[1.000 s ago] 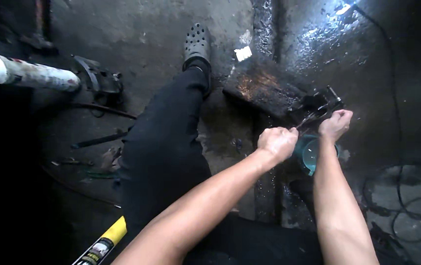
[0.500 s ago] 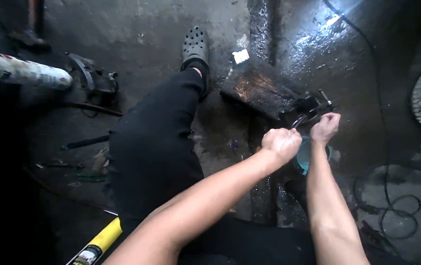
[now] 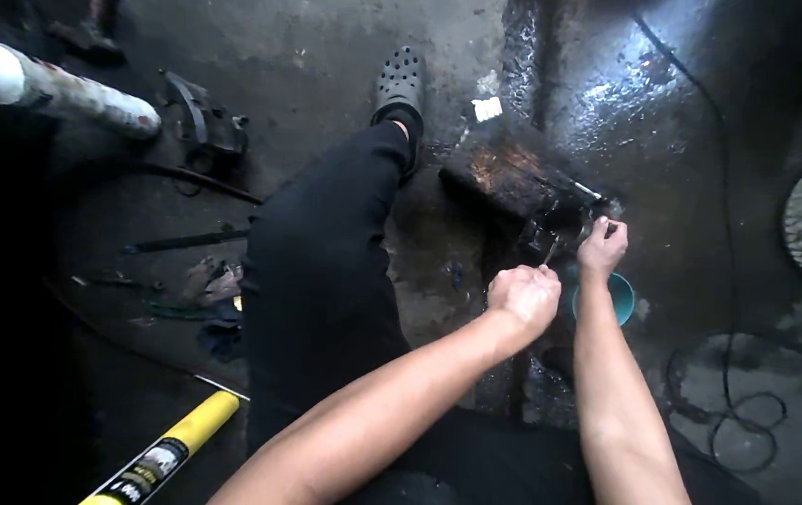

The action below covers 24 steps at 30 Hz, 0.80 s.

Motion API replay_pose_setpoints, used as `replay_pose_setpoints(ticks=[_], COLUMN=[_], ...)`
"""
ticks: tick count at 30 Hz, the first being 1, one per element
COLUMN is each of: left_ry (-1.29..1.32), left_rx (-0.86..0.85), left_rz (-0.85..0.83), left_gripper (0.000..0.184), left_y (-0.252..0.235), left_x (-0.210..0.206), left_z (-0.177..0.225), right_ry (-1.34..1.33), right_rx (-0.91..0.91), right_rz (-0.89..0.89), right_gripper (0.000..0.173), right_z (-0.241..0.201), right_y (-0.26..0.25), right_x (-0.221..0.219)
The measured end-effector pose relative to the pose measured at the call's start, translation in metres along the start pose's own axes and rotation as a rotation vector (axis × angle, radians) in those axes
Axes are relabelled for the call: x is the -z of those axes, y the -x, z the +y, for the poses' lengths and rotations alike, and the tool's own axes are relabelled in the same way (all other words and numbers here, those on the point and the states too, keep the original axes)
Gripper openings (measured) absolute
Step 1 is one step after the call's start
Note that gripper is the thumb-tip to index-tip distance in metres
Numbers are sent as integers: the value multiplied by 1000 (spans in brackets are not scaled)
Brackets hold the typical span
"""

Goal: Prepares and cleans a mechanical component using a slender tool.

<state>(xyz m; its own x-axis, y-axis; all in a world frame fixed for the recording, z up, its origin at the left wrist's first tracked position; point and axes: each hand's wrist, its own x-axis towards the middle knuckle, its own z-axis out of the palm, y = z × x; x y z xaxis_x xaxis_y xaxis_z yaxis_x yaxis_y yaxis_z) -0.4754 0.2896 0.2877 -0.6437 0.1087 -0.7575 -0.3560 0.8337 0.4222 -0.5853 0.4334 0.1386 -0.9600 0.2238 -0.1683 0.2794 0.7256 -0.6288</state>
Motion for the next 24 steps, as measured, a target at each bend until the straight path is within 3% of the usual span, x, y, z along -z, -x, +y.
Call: replay_pose_setpoints(ticks=[4,13,16,22,24], left_ry=[63,98,103,19,14], left_rx=[-13,-46,-66,-138,-115], left_rz=[15,22,35,288,230], left_gripper=[44,58,57,52,52], left_y=[-5,-20,-22,-26,-22], left_x=[1,-44,-36,-68,-57], left_z=[-2,-38,-49,-56,-48], right_ry=[27,7,-26,11,24], right_rx=[-13,0,51,55,35], right_rz=[-35,-36,-26,-23,-26], right_gripper=[42,39,35,35,36], right_z=[-1,12,13,3,5], right_y=[2,-2,-4,0,-3], right_x=[2,2,-1,2,2])
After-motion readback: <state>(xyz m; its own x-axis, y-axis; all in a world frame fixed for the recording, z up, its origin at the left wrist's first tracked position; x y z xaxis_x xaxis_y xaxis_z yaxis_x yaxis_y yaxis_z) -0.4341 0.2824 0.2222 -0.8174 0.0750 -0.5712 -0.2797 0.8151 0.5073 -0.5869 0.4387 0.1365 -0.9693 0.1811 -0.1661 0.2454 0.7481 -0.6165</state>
